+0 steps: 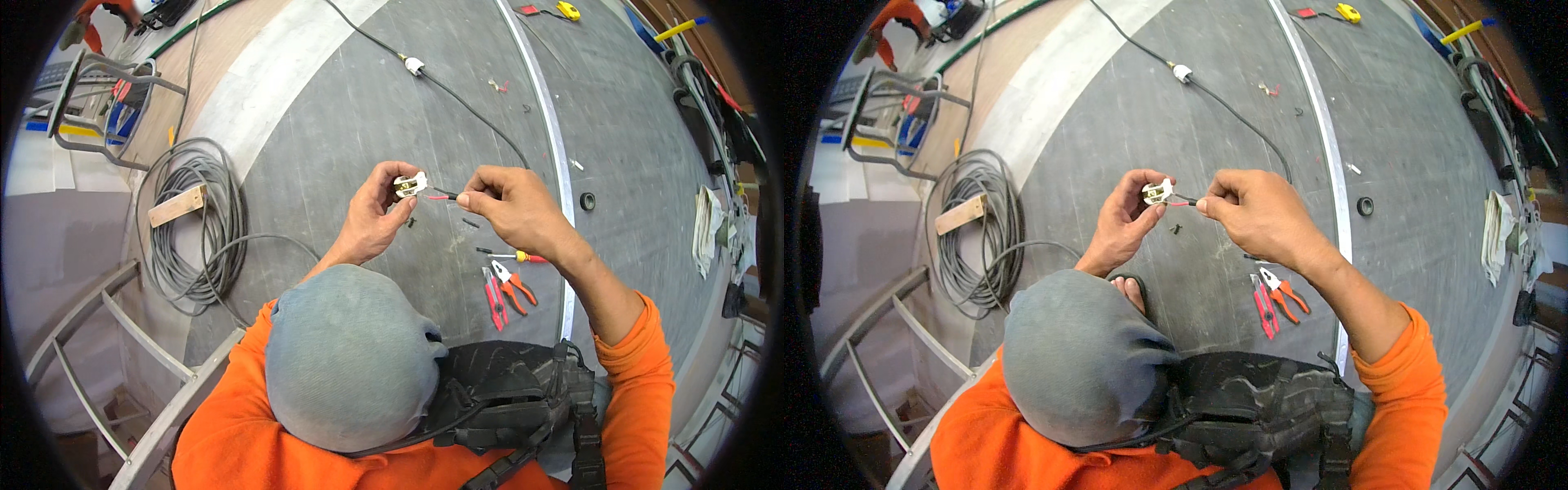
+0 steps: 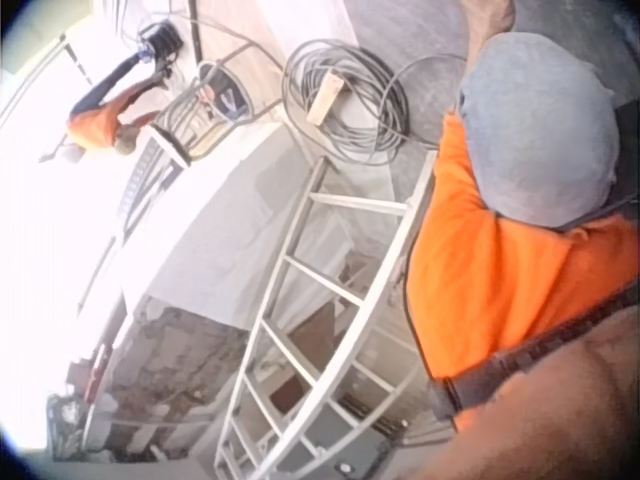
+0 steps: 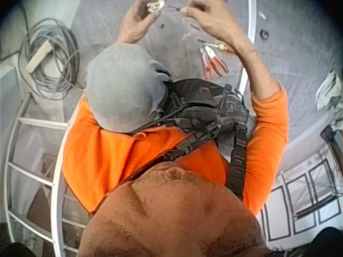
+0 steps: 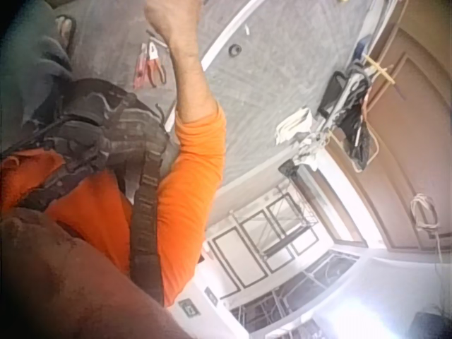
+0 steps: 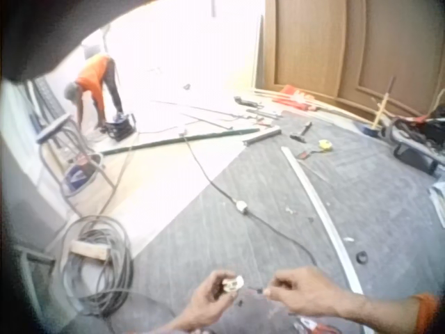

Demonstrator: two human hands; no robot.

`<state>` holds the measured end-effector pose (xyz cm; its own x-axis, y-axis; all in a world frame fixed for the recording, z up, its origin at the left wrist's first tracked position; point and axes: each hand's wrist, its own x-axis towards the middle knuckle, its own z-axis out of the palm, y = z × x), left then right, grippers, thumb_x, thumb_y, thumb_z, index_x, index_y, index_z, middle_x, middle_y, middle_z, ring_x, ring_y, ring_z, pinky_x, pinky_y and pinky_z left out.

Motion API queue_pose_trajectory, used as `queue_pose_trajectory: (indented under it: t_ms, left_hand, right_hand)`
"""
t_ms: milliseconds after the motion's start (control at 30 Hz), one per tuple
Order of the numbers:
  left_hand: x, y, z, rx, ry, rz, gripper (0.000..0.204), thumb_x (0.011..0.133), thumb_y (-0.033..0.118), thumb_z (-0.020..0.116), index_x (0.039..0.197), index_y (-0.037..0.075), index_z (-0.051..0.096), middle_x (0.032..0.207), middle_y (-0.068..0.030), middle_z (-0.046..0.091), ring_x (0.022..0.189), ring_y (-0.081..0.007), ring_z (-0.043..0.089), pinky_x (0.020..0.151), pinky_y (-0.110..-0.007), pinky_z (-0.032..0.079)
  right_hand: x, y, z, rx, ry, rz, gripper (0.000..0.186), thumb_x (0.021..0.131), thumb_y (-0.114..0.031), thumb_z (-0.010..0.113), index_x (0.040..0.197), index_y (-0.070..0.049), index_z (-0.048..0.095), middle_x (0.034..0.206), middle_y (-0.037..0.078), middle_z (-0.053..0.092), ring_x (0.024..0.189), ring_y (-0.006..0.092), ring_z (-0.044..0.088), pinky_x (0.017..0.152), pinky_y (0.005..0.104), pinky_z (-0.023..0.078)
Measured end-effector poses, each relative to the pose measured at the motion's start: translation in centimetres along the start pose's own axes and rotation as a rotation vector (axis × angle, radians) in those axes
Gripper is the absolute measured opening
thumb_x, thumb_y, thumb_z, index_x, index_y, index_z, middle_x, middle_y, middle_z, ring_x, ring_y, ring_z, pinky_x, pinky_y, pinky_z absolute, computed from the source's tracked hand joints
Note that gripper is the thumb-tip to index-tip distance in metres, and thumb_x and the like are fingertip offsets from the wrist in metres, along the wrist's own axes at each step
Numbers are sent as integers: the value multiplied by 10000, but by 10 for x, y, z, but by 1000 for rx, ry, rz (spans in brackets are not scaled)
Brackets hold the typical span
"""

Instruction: The person sits on the floor and connects wires to a small white electrical connector using a screwdriver. They retrieve a tool from a bag, then continue tightening the connector terminals.

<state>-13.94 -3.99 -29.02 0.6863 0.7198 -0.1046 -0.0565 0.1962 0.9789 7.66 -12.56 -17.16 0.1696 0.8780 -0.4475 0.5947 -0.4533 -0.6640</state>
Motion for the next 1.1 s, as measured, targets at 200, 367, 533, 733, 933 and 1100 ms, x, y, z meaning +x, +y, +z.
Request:
queue_pose_trajectory:
  t_ms: [200,367,533,733,933,1100]
  left_hand:
    - [0,1,3,124,21,78,392,955,-19,665,1331,53,580,1200,-54,658,1082,-135,655,955,-326,562]
    - [-1,-2,5,200,22,126,345,942,-7,680,1273,48,598,1159,-72,688,1072,-156,689,970,-343,580]
    - [0,-4,5,242,1,138,335,937,2,693,1256,45,600,1123,-76,703,1055,-162,704,949,-344,591]
    - [0,1,7,273,-11,141,328,932,11,701,1246,43,613,1103,-83,713,1044,-168,713,943,-345,593]
    - [1,0,5,317,-23,165,330,928,16,705,1245,44,619,1103,-81,713,1038,-174,715,942,-350,595]
    - [1,-1,4,307,-31,172,334,926,16,706,1247,46,619,1106,-78,711,1036,-171,713,941,-352,596]
  right_hand:
    - [-6,-7,3,-168,34,-96,300,914,-323,733,906,-23,738,704,126,684,657,263,658,634,413,484]
    - [0,-4,6,-247,103,-192,289,914,-312,758,880,-27,727,662,75,665,568,184,602,566,367,449]
    - [1,0,7,-300,90,-191,285,913,-310,758,889,-28,724,672,81,673,572,202,616,571,379,458]
    - [3,5,9,-328,90,-186,281,918,-312,756,898,-34,725,682,79,681,583,212,633,578,385,469]
    - [3,6,11,-341,82,-173,292,919,-322,757,893,-34,725,686,81,685,586,213,638,587,392,475]
    - [4,5,12,-343,65,-141,293,922,-323,755,897,-32,725,696,85,693,598,218,649,594,393,482]
